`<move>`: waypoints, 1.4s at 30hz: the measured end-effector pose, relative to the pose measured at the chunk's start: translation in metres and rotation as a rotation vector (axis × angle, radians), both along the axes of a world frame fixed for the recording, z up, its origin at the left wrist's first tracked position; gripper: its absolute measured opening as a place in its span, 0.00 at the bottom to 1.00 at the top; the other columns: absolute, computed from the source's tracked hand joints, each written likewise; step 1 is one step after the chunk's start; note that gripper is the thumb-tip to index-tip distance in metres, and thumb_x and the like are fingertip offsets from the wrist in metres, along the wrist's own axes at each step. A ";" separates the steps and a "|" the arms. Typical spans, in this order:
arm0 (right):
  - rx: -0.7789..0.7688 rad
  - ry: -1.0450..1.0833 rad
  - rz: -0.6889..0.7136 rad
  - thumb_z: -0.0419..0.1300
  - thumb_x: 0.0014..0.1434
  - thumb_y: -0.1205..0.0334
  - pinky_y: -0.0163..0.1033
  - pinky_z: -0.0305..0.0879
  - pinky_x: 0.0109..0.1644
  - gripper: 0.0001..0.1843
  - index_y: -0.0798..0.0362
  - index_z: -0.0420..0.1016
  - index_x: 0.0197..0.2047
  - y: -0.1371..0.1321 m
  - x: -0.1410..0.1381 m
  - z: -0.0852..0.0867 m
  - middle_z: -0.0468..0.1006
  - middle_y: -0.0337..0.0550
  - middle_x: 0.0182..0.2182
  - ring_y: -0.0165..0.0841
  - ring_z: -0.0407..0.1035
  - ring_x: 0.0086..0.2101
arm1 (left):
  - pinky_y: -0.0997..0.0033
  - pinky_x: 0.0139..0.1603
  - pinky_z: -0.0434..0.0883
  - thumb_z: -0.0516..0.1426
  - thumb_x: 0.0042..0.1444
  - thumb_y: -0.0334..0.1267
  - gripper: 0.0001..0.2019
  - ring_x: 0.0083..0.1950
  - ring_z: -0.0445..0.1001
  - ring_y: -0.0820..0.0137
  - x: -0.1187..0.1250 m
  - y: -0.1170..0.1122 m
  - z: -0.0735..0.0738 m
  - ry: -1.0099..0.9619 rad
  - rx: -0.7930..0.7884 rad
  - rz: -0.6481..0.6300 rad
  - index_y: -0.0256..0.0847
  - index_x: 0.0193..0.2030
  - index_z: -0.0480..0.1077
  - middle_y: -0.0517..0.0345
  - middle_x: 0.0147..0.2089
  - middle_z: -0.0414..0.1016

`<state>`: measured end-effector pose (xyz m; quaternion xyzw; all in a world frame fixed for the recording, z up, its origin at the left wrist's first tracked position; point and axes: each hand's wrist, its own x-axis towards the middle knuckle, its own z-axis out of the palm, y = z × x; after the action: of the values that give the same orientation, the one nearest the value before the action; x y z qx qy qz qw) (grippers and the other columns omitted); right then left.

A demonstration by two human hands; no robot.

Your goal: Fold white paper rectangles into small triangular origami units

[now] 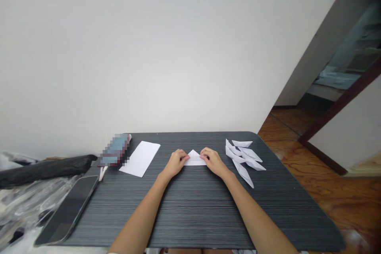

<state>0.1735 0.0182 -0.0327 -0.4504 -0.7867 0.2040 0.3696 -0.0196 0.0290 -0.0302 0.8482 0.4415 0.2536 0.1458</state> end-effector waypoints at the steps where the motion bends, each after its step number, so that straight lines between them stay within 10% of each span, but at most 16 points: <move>1: -0.002 -0.013 -0.016 0.49 0.54 0.68 0.35 0.60 0.37 0.10 0.56 0.67 0.23 0.001 0.000 0.000 0.69 0.42 0.29 0.29 0.64 0.31 | 0.70 0.38 0.63 0.47 0.56 0.37 0.12 0.34 0.66 0.71 0.000 0.001 -0.001 0.015 -0.014 0.019 0.38 0.30 0.70 0.56 0.30 0.70; 12: 0.092 -0.234 -0.288 0.50 0.51 0.70 0.42 0.57 0.40 0.07 0.53 0.63 0.35 -0.008 -0.013 0.002 0.62 0.45 0.35 0.36 0.57 0.37 | 0.61 0.40 0.57 0.43 0.57 0.35 0.08 0.42 0.60 0.64 0.016 -0.013 0.000 0.290 0.062 0.278 0.40 0.39 0.60 0.52 0.39 0.64; 18: 0.153 -0.341 -0.043 0.44 0.54 0.76 0.39 0.58 0.41 0.15 0.54 0.67 0.36 -0.022 -0.026 0.005 0.66 0.45 0.33 0.35 0.58 0.37 | 0.58 0.40 0.56 0.43 0.56 0.37 0.09 0.43 0.58 0.61 0.018 -0.015 0.002 0.290 0.013 0.344 0.40 0.38 0.60 0.51 0.40 0.61; 23: 0.097 -0.282 -0.141 0.43 0.49 0.80 0.37 0.60 0.42 0.18 0.56 0.71 0.30 -0.019 -0.022 -0.004 0.67 0.46 0.32 0.34 0.60 0.36 | 0.56 0.39 0.56 0.44 0.56 0.38 0.08 0.44 0.57 0.60 0.013 -0.016 0.004 0.282 -0.027 0.384 0.42 0.38 0.61 0.51 0.40 0.61; 37: 0.129 -0.272 -0.347 0.49 0.52 0.67 0.44 0.57 0.43 0.09 0.56 0.68 0.35 -0.014 -0.011 -0.005 0.67 0.49 0.36 0.39 0.59 0.39 | 0.59 0.43 0.54 0.42 0.51 0.22 0.15 0.45 0.57 0.63 0.008 -0.019 0.006 0.325 0.062 0.203 0.41 0.42 0.61 0.51 0.42 0.60; 42: 0.051 -0.246 -0.333 0.54 0.51 0.60 0.45 0.56 0.41 0.10 0.52 0.66 0.39 -0.007 -0.015 -0.014 0.64 0.48 0.38 0.41 0.57 0.41 | 0.59 0.43 0.53 0.42 0.57 0.32 0.10 0.45 0.57 0.64 0.012 -0.020 0.006 0.279 0.095 0.181 0.40 0.40 0.62 0.52 0.41 0.60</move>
<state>0.1589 0.0114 -0.0464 -0.5864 -0.7454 0.0636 0.3106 -0.0079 0.0092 -0.0243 0.8379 0.5196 0.1659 0.0194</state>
